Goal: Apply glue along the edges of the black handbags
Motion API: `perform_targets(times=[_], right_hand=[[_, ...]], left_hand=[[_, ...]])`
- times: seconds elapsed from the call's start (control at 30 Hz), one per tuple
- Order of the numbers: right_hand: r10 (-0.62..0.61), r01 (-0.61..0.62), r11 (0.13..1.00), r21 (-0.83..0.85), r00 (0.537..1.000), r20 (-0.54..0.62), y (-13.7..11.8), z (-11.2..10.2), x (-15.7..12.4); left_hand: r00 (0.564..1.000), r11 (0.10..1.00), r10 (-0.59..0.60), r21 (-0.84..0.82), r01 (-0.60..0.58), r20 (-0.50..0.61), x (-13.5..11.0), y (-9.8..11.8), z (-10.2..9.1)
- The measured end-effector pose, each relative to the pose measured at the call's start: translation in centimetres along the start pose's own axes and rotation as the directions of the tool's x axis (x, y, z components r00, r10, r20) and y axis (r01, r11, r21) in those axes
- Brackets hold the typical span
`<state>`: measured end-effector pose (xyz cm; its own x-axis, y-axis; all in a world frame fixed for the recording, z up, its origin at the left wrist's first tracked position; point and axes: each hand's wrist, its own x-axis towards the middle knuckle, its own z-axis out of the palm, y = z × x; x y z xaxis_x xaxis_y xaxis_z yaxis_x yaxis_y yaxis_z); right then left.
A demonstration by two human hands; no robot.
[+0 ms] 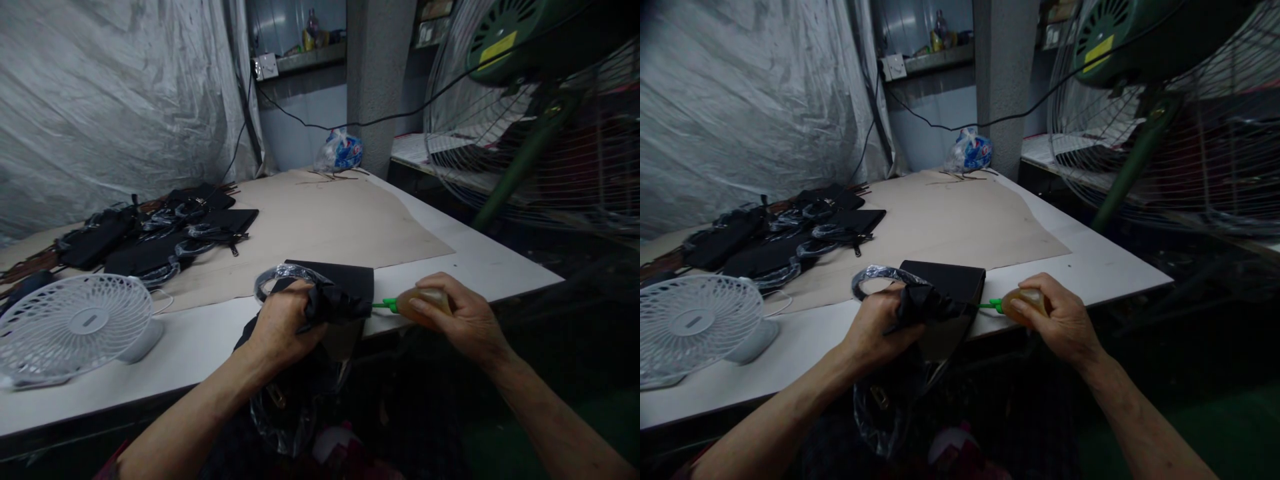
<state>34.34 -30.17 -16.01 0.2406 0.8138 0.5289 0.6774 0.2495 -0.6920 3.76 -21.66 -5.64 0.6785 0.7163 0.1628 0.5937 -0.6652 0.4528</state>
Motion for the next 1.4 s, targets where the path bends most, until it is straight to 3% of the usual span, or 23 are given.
perform_targets(times=[0.2, 0.33, 0.47, 0.67, 1.0, 1.4], right_hand=[[-0.046, 0.046, 0.999, 0.0, 0.999, -0.005, -0.8, -0.1, -0.4], [-0.106, 0.107, 0.994, -0.015, 0.991, 0.084, -1.8, -0.2, -0.6], [-0.126, 0.131, 0.99, -0.049, 0.987, 0.095, -2.4, -0.4, -1.0], [-0.082, 0.077, 0.992, -0.103, 0.996, -0.044, -2.3, -0.8, -1.8], [-0.124, 0.129, 0.99, -0.051, 0.988, 0.091, -3.0, -0.7, -2.3], [-0.178, 0.184, 0.982, -0.044, 0.978, 0.109, -3.3, -0.7, -2.4]], left_hand=[[1.0, 1.0, 0.011, -0.02, -0.011, 0.0, 0.0, 0.0, 0.0], [1.0, 1.0, 0.001, -0.016, -0.001, 0.009, -0.1, 0.0, 0.2], [1.0, 1.0, 0.012, -0.026, -0.012, 0.015, -0.3, -0.2, 0.5], [1.0, 1.0, 0.002, -0.026, -0.001, 0.02, -0.4, -0.3, 0.6], [1.0, 0.999, -0.013, -0.031, 0.014, 0.022, -0.6, -0.1, 0.9], [0.999, 0.999, -0.043, -0.031, 0.044, 0.033, -0.5, 0.1, 0.7]])
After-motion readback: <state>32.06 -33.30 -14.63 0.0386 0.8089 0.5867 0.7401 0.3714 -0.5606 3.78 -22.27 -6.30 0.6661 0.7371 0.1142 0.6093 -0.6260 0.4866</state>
